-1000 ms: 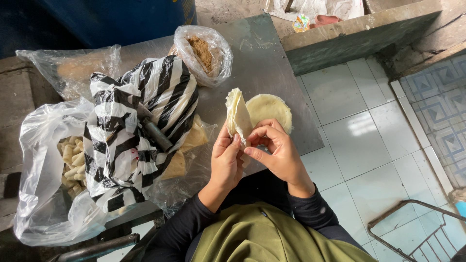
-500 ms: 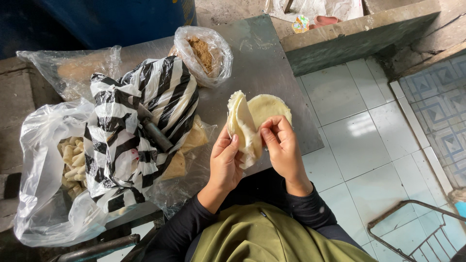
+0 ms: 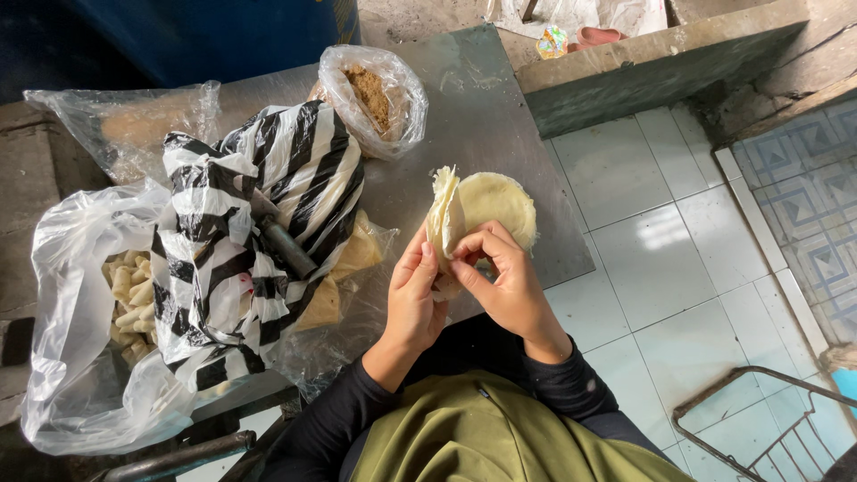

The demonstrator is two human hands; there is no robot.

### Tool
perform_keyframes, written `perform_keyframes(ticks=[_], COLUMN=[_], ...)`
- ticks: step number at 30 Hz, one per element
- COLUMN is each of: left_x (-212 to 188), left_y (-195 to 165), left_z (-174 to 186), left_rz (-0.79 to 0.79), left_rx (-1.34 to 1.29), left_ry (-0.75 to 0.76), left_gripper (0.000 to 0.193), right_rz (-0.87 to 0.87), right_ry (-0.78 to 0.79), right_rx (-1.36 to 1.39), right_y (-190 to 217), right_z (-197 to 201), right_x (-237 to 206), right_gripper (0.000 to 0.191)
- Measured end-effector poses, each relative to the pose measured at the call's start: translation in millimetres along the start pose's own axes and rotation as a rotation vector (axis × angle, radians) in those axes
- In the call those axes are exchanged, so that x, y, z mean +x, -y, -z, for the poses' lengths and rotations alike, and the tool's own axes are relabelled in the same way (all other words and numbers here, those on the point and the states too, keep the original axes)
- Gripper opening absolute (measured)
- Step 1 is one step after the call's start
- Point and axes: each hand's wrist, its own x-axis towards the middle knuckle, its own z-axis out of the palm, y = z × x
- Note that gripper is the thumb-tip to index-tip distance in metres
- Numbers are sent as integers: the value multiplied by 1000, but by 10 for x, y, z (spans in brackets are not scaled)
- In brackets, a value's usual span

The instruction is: The person sits at a metal table and stretches thin dough sheets by hand, pulling and spreading each piece over round dough bases, stacking the stretched sheets, and finally cutting through the stacked dough with a knife.

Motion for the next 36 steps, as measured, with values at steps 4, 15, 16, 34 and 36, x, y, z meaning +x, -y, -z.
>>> perform_keyframes(ticks=[4,15,16,34,36], left_x=[5,23,20,34,24], left_y=[-25,-13,-15,31,-2], left_z=[-43,-106,-107,-82,-90], left_rz=[-31,-18,-17,-100,-85], left_rx=[14,34,36,188,146], left_ry=[66,64,61,81,96], left_gripper=[56,58,58,61,61], right_rz=[-66,-77,-72,-131,-124], right_ry=[2,1,-2,-5,-8], right_rx=[92,174,181,286,302], right_y=[-34,-134,-145,-187,-200], right_z=[31,115,113,149,173], right_x=[1,-22,-22,7,4], right_gripper=[6,9,9,5,5])
